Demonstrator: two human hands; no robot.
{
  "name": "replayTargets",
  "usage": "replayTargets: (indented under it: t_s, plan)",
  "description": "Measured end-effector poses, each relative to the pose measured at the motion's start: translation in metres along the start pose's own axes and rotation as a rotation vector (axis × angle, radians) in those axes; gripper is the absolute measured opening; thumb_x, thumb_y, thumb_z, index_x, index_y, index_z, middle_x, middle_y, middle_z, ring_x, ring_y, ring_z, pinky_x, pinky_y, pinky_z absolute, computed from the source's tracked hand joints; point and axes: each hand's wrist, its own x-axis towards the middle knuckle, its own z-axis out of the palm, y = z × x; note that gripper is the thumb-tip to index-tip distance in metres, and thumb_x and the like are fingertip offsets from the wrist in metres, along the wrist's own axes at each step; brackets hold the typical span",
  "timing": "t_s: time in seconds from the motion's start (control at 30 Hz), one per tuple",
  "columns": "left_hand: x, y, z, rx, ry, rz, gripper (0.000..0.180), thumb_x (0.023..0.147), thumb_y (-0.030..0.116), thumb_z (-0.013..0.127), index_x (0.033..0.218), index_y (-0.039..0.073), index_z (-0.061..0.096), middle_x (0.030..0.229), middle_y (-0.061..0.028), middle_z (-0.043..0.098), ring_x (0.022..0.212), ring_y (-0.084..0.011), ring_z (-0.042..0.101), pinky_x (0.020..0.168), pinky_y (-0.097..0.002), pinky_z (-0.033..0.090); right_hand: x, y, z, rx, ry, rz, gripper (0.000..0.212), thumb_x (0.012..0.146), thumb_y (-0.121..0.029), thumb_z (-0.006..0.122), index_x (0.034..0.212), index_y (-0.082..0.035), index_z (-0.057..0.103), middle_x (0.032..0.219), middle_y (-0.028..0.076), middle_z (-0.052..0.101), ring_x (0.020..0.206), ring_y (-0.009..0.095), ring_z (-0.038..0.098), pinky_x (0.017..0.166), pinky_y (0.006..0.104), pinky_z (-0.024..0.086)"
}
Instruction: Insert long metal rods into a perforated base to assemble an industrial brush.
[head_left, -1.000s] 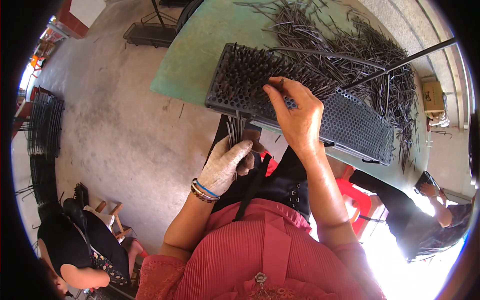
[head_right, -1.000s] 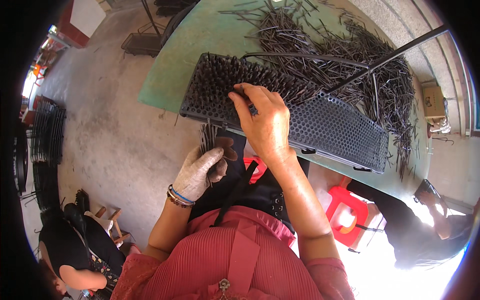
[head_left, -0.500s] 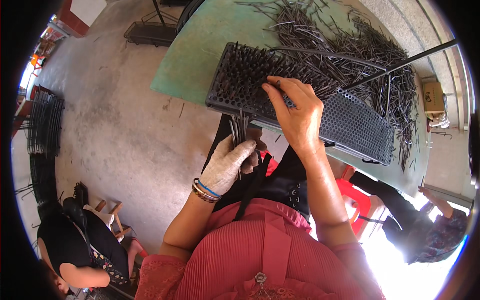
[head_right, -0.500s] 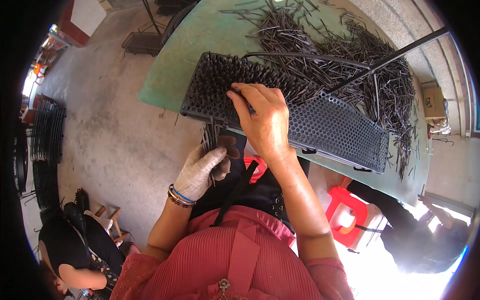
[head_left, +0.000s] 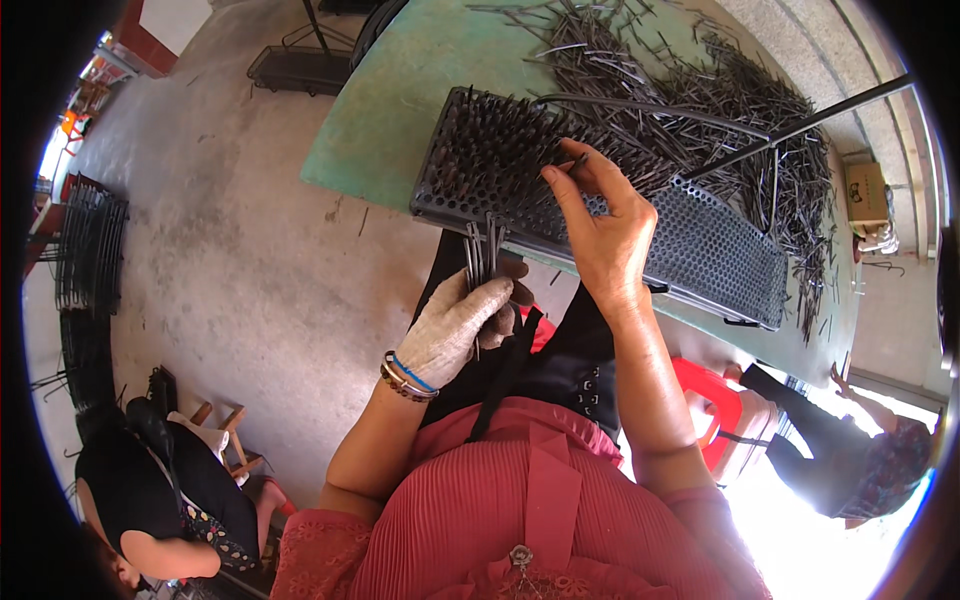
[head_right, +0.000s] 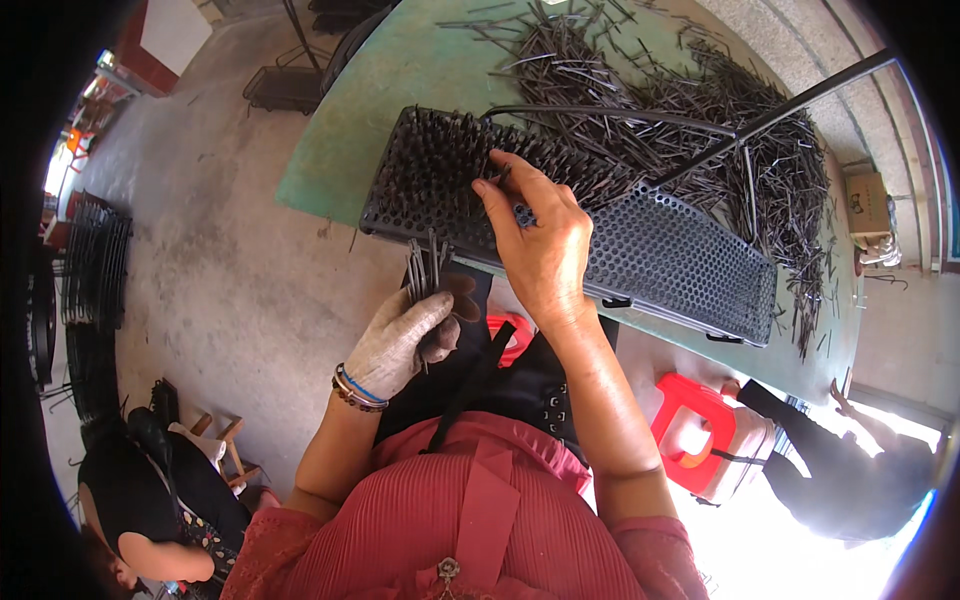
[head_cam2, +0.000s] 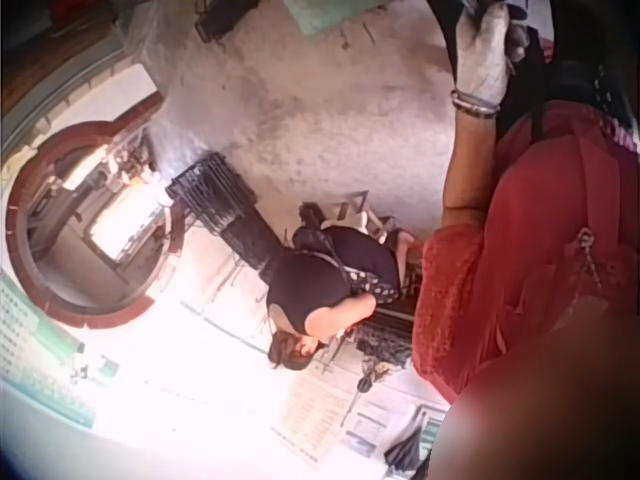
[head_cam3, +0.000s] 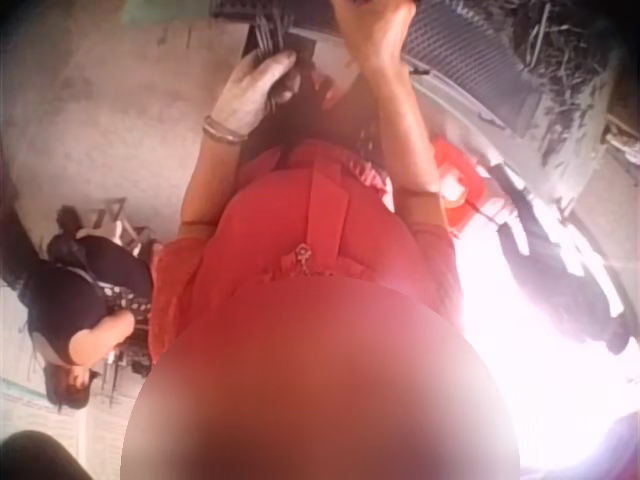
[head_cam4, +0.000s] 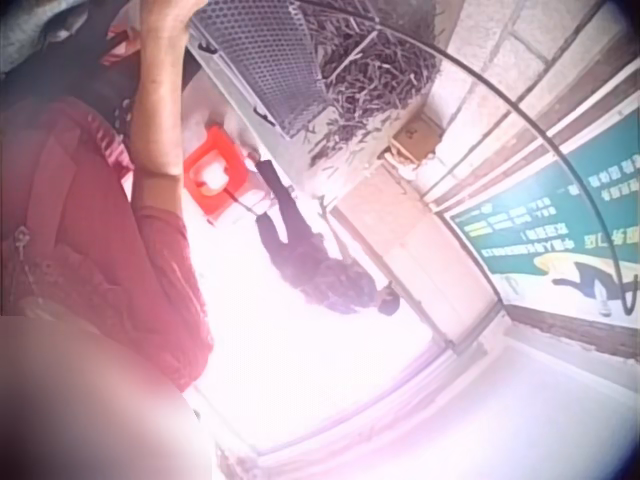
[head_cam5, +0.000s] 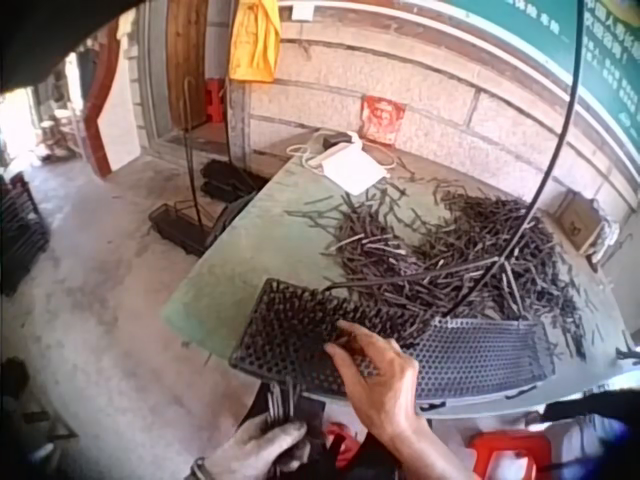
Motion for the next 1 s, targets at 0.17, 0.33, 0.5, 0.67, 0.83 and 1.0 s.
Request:
replayTargets:
  t_s: [0.17,0.33,0.5,0.67,0.83,1.0]
  plan:
    - [0.001,0.003,0.000,-0.107,-0.048,-0.074,0.032,0.098,0.018,0.055,0.124,-0.002,0.053,0.100,-0.0097,0.067,0.076,-0.0093,0.062,0.063,-0.0227,0.051,-0.005,0.003,0.003,-0.034,0.027,-0.098,0.034,0.082,-0.005,0.076,0.115,-0.005,0.068,0.089,0.008,0.072,0.083,0.017,0.069,0.079,0.0295,0.054]
    - [0.000,0.004,0.003,-0.082,0.009,0.002,0.032,0.099,0.019,0.053,0.124,-0.001,0.052,0.103,-0.0124,0.067,0.080,-0.0144,0.066,0.066,-0.0269,0.055,-0.003,0.018,0.009,-0.162,0.070,-0.456,0.037,0.077,-0.008,0.078,0.112,-0.009,0.070,0.091,0.006,0.068,0.078,0.024,0.061,0.073,0.0343,0.049]
    - [-0.004,0.009,0.007,-0.066,0.048,-0.034,0.038,0.099,0.024,0.053,0.127,-0.002,0.052,0.099,-0.0130,0.069,0.081,-0.0184,0.068,0.061,-0.0288,0.056,-0.008,0.019,0.010,-0.253,0.032,-0.443,0.033,0.078,-0.010,0.078,0.111,-0.008,0.071,0.096,0.007,0.065,0.082,0.024,0.061,0.073,0.0336,0.050]
    - [-0.003,0.003,0.000,0.055,0.060,-0.009,0.034,0.099,0.026,0.052,0.120,0.000,0.054,0.093,-0.0104,0.068,0.067,-0.0107,0.062,0.048,-0.0206,0.045,-0.008,0.007,0.006,-0.229,0.046,-0.412,0.027,0.081,-0.008,0.075,0.107,-0.006,0.072,0.095,0.010,0.062,0.083,0.025,0.060,0.072,0.0342,0.050]
    - [-0.010,0.011,0.003,0.094,-0.048,0.015,0.030,0.099,0.024,0.055,0.119,0.001,0.055,0.091,-0.0062,0.067,0.062,-0.0054,0.055,0.047,-0.0182,0.038,-0.012,-0.028,-0.015,0.151,-0.253,0.049,0.032,0.087,-0.022,0.074,0.107,0.002,0.070,0.093,0.010,0.069,0.078,0.015,0.063,0.071,0.0281,0.050]
    - [-0.012,0.016,0.009,0.252,-0.048,-0.013,0.031,0.099,0.021,0.056,0.124,0.003,0.053,0.095,-0.0044,0.066,0.063,-0.0039,0.053,0.050,-0.0174,0.038,-0.016,-0.020,-0.018,0.308,-0.541,0.307,0.029,0.089,-0.020,0.073,0.107,0.003,0.070,0.091,0.009,0.072,0.082,0.012,0.065,0.075,0.0255,0.050]
